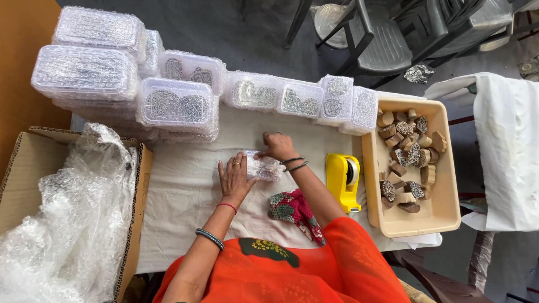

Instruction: The person wraps small plastic containers filled with metal objects in bubble wrap and secures them with tape. The wrapped containers are then stacked on the table.

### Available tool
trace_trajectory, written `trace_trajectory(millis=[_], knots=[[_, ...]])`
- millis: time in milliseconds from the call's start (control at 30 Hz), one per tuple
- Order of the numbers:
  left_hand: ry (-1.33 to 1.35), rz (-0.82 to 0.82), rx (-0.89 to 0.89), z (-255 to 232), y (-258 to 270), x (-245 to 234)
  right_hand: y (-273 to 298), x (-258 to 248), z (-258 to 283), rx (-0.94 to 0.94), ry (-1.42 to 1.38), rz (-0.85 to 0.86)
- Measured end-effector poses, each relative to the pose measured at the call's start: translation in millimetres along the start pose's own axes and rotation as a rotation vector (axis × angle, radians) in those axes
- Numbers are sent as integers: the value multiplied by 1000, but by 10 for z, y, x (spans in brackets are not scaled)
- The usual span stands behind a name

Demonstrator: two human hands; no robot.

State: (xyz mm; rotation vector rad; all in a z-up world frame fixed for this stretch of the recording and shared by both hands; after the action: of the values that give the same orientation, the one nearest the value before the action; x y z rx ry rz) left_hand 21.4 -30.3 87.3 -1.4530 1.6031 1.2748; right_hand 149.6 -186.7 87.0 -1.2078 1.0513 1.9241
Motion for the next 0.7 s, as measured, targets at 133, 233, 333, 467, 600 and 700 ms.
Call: trace_trajectory(millis=[133, 233, 333, 467, 600, 700], knots=[[-8, -36, 5, -47, -30, -82, 90, 8, -242, 112, -37, 61], [-22, -13, -9, -25, 7, -79, 280, 194, -471, 183, -174, 41], [-1, -2, -10, 15, -70, 71, 490, 636, -908, 299, -375, -204], [431, -38, 40, 256, -315, 539, 727, 1076, -875, 455, -951, -331], [1243, 253, -385, 386, -383, 551, 942, 856, -434, 387, -1135, -385], [1433, 194, -386, 427, -349, 373, 1075, 502, -226, 273, -1093, -590]])
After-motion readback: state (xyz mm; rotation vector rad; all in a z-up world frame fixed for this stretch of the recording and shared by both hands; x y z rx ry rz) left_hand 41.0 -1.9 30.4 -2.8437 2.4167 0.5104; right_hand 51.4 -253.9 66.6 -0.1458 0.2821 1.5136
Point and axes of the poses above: each hand's wrist, its own y-axis away from the middle knuckle, its own x-axis out of the palm, z = x × y, the point moved 4 cm from there along -y, towards the middle knuckle, and after that the axes turned 8 degrees about -x, right-handed, at the moved point
